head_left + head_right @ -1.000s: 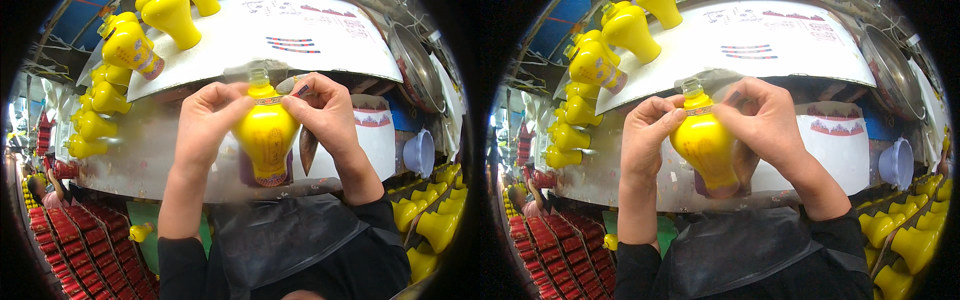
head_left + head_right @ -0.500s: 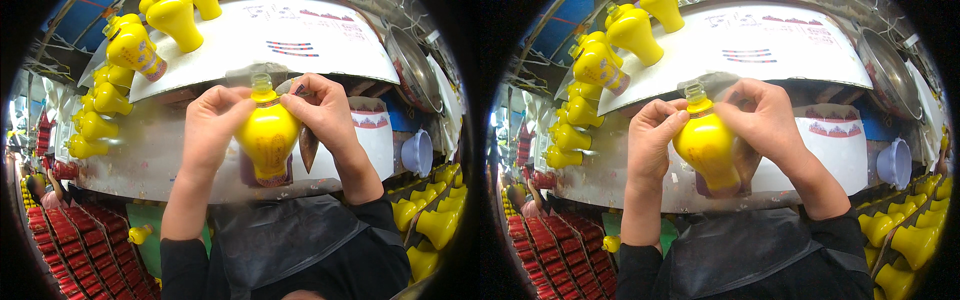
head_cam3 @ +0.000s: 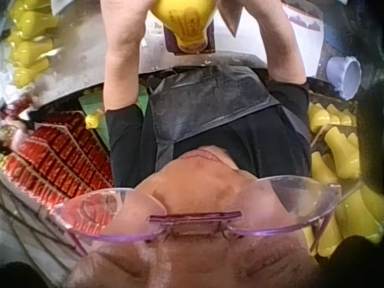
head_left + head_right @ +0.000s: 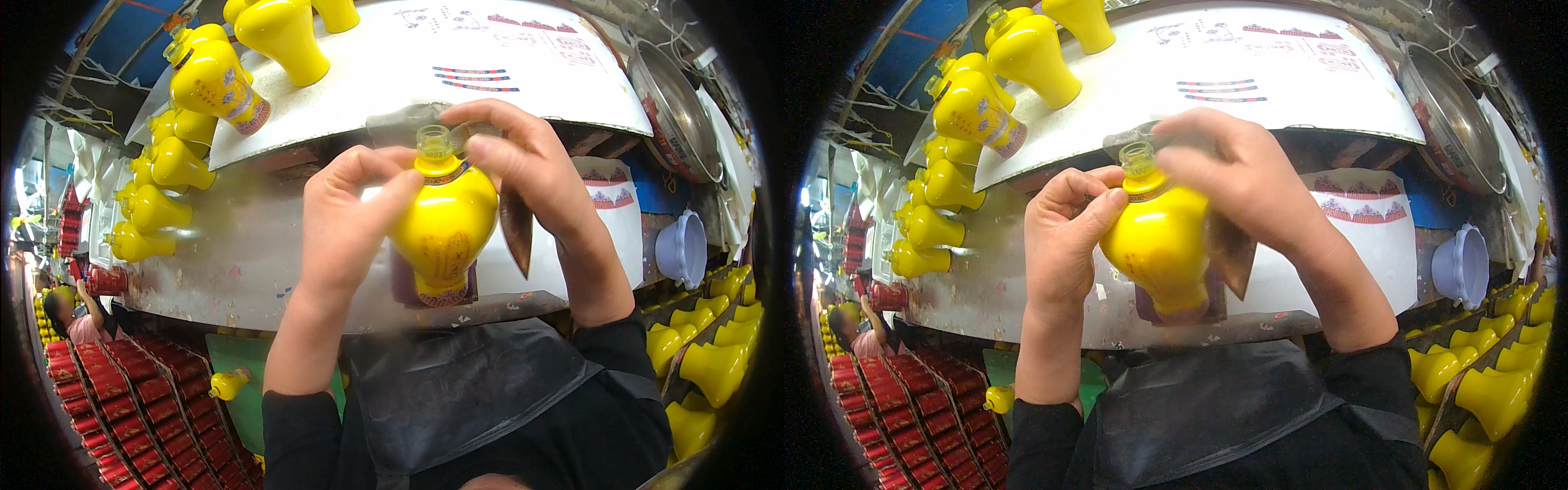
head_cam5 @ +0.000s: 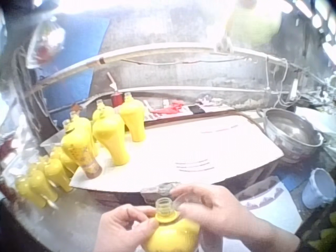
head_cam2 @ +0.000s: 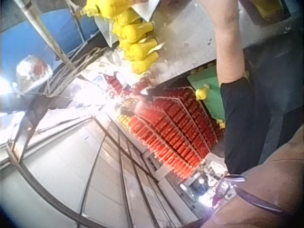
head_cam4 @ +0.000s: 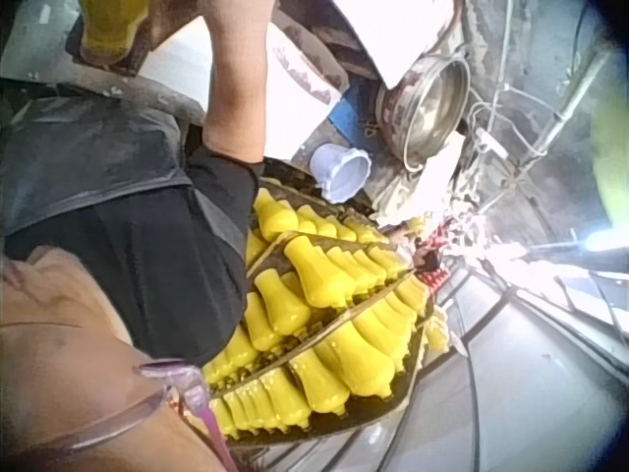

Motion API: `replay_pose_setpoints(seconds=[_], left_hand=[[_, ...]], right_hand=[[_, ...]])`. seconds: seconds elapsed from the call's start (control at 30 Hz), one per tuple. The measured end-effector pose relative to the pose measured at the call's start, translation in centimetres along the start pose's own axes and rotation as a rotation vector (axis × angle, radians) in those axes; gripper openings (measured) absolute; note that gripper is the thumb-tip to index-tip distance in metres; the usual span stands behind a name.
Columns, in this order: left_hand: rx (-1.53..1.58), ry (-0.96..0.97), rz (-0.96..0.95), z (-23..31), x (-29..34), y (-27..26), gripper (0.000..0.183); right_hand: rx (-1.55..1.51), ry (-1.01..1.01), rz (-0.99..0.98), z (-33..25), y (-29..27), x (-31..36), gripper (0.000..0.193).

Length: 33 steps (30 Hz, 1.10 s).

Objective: The person applies a printed label to a yellow plastic bottle, smoothing it around the curved surface. They then affix a small circular sticker to the bottle's neck and place the finished bottle on a green tray.

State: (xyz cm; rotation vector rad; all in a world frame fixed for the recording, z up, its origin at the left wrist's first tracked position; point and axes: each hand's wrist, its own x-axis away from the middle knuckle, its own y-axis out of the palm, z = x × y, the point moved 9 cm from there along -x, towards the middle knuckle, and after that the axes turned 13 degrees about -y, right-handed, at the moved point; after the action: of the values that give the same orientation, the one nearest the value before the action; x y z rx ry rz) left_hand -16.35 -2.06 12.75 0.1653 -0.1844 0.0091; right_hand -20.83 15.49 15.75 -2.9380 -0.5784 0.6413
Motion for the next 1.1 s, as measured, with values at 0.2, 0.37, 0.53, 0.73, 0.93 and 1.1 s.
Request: replay_pose_setpoints(seconds=[0.2,0.37,0.53,0.73,0.93,1.1], left_hand=[[-0.027,0.015,0.004,0.1,0.3,-0.1,0.008],[-0.031,0.018,0.007,0.1,0.5,-0.2,0.007],[-0.047,0.041,0.001,0.3,0.6,-0.3,0.007],[-0.028,0.046,0.007,0.3,0.5,-0.5,0.006],[-0.022,0.019,0.012,0.2,0.4,-0.5,0.006],[-0.013,0.033,0.014,0.2,0.3,-0.6,0.008]], right_hand=[[0.376,-0.012,-0.08,-1.2,0.6,-0.4,0.031],[0.195,0.012,-0.096,-0.6,1.2,-0.4,0.03],[0.088,0.05,-0.104,0.6,0.7,0.1,0.039],[0.072,0.11,-0.188,1.6,0.4,1.3,0.035],[-0.045,0.115,-0.141,1.9,0.3,1.7,0.017],[0.023,0.112,-0.147,1.9,0.2,1.7,0.022]])
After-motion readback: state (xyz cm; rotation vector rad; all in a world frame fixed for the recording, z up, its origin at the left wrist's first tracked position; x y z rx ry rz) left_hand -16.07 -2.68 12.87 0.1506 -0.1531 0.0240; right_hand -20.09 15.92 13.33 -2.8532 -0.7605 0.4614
